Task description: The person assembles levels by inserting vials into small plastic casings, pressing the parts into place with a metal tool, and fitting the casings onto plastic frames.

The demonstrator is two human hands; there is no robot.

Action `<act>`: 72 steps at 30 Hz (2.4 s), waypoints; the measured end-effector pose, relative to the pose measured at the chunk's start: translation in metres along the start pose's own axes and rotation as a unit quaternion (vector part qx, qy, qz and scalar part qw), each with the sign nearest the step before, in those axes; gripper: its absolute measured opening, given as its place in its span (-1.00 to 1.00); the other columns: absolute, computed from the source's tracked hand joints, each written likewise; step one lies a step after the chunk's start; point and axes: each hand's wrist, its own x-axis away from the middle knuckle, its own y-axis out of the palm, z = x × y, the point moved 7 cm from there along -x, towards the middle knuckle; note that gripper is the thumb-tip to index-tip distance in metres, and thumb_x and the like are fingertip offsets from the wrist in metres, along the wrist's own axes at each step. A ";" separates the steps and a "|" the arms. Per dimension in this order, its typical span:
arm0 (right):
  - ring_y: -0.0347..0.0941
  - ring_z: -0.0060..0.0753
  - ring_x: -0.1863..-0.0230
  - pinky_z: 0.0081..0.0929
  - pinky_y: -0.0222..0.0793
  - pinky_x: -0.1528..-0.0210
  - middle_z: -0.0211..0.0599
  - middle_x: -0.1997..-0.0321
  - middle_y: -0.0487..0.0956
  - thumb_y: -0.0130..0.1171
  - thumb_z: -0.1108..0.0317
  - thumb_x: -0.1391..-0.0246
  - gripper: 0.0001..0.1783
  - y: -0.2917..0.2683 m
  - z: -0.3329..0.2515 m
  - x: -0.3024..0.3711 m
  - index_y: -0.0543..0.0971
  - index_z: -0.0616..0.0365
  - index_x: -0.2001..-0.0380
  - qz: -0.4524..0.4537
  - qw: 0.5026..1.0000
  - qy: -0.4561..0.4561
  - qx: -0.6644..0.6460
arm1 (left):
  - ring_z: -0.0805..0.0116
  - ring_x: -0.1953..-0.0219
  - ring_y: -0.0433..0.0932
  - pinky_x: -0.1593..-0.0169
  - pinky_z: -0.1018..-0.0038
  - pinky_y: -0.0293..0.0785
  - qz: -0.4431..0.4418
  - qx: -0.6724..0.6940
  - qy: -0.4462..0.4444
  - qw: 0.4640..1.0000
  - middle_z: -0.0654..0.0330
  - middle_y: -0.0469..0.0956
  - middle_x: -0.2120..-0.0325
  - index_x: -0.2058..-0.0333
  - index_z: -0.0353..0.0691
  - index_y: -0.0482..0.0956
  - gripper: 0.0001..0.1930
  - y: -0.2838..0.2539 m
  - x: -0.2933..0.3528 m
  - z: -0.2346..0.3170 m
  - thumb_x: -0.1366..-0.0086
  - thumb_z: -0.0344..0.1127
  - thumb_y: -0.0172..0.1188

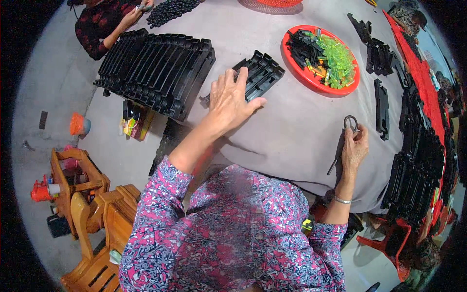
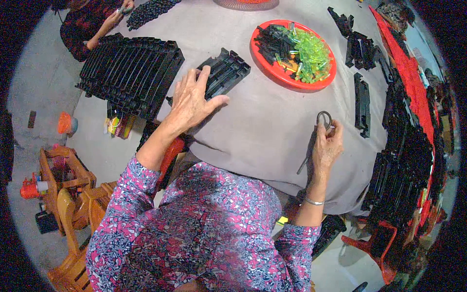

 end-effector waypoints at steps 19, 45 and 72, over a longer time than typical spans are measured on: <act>0.49 -0.03 0.06 -0.18 0.39 -0.01 -0.05 0.16 0.57 0.23 0.33 -0.11 -0.68 0.003 -0.057 -0.006 0.57 0.22 0.07 0.004 0.967 -0.170 0.191 | -0.15 -0.12 0.35 -0.11 0.02 0.35 -0.022 0.021 0.029 0.999 -0.17 0.33 -0.09 -0.23 -0.37 0.26 -0.12 0.004 -0.003 0.000 -0.04 0.04 0.39; 0.44 0.29 0.01 0.03 0.33 -0.09 0.27 0.09 0.52 0.03 0.29 -0.18 -0.59 0.231 -0.183 -0.019 0.47 0.35 0.00 -0.246 0.925 -0.283 0.069 | -0.12 -0.15 0.33 -0.11 0.05 0.34 -0.014 0.054 0.010 0.998 -0.11 0.35 -0.05 -0.15 -0.40 0.27 -0.17 0.010 -0.007 -0.002 -0.02 -0.03 0.42; 0.47 0.14 -0.11 -0.05 0.39 -0.16 0.08 -0.01 0.57 -0.06 0.20 -0.23 -0.61 0.271 -0.189 -0.041 0.60 0.24 0.10 -0.345 0.880 -0.306 0.114 | -0.05 -0.16 0.40 -0.24 0.11 0.24 0.111 0.036 0.121 0.986 -0.06 0.48 -0.06 -0.06 -0.30 0.52 -0.41 -0.022 0.035 -0.021 -0.12 -0.06 0.28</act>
